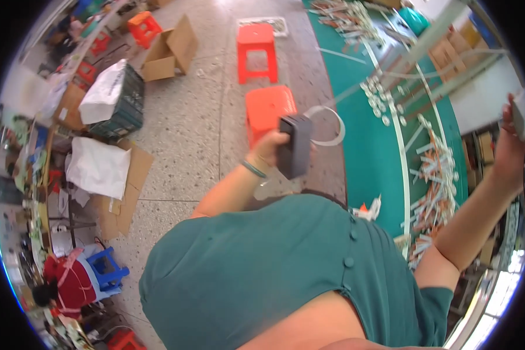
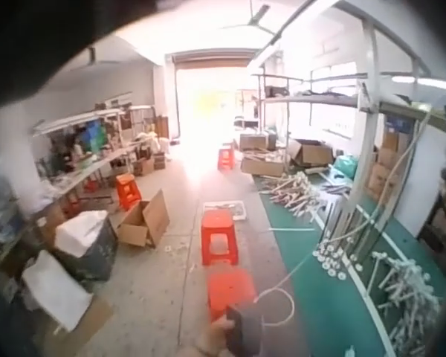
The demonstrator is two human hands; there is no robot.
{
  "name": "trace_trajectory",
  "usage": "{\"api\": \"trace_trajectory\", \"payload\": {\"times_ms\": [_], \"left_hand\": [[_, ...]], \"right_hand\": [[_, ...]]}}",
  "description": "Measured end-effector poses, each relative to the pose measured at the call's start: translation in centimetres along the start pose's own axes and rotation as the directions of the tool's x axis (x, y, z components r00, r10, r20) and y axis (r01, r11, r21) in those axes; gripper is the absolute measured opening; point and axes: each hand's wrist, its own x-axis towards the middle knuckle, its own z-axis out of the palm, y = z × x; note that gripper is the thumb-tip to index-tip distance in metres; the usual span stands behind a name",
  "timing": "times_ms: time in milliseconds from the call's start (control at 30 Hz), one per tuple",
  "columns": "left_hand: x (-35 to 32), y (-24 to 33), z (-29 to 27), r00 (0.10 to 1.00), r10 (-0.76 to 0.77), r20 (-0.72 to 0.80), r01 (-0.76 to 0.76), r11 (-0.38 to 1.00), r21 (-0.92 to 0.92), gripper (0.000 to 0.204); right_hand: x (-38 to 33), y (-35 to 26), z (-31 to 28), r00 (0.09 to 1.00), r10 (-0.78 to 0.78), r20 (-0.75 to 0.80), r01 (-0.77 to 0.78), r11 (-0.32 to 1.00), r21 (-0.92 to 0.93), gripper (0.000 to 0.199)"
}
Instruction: The recorder moves through a hardware factory floor, collecting and sorting power banks, chargers, and handheld devices into bins.
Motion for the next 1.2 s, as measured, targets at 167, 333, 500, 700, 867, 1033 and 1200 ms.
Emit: {"api": "trace_trajectory", "payload": {"times_ms": [167, 333, 500, 700, 867, 1033, 1200], "left_hand": [[-0.3, 3.0, -1.3, 0.99, 0.061, -0.128, -0.032, 0.975, 0.218, 0.085], [-1.4, 1.7, 1.8, 0.985, 0.169, -0.036, -0.13, 0.862, 0.491, 0.084], [1.4, -0.9, 4.7, 1.0, 0.02, -0.021, -0.007, 0.877, 0.48, 0.084], [3.2, -1.2, 6.3, 0.995, -0.01, 0.1, -0.031, 0.915, 0.402, 0.075], [5.3, -0.6, 6.4, 0.984, -0.1, 0.149, 0.026, 0.902, 0.431, 0.074], [7.8, -0.9, 8.1, 0.968, -0.137, 0.212, 0.011, 0.861, 0.509, 0.083], [10.5, -3.2, 11.3, 0.886, -0.266, 0.381, 0.085, 0.899, 0.43, 0.084]], "right_hand": [[-11.7, 2.5, -2.2, 0.791, -0.061, -0.608, -0.261, 0.866, -0.427, 0.056], [-19.4, 4.0, -2.4, 0.916, 0.063, -0.397, -0.332, 0.676, -0.658, 0.035], [-32.2, 1.5, -2.9, 0.531, 0.133, -0.837, -0.564, 0.792, -0.232, 0.042], [-43.7, -0.5, 0.5, 0.277, 0.014, -0.961, -0.573, 0.805, -0.154, 0.044], [-49.7, -1.8, 5.2, 0.101, -0.067, -0.993, -0.492, 0.864, -0.108, 0.044], [-54.0, -4.1, 10.0, 0.079, -0.256, -0.963, -0.3, 0.916, -0.268, 0.063], [-53.0, -3.2, 15.5, 0.206, -0.346, -0.915, -0.183, 0.905, -0.384, 0.083]]}}
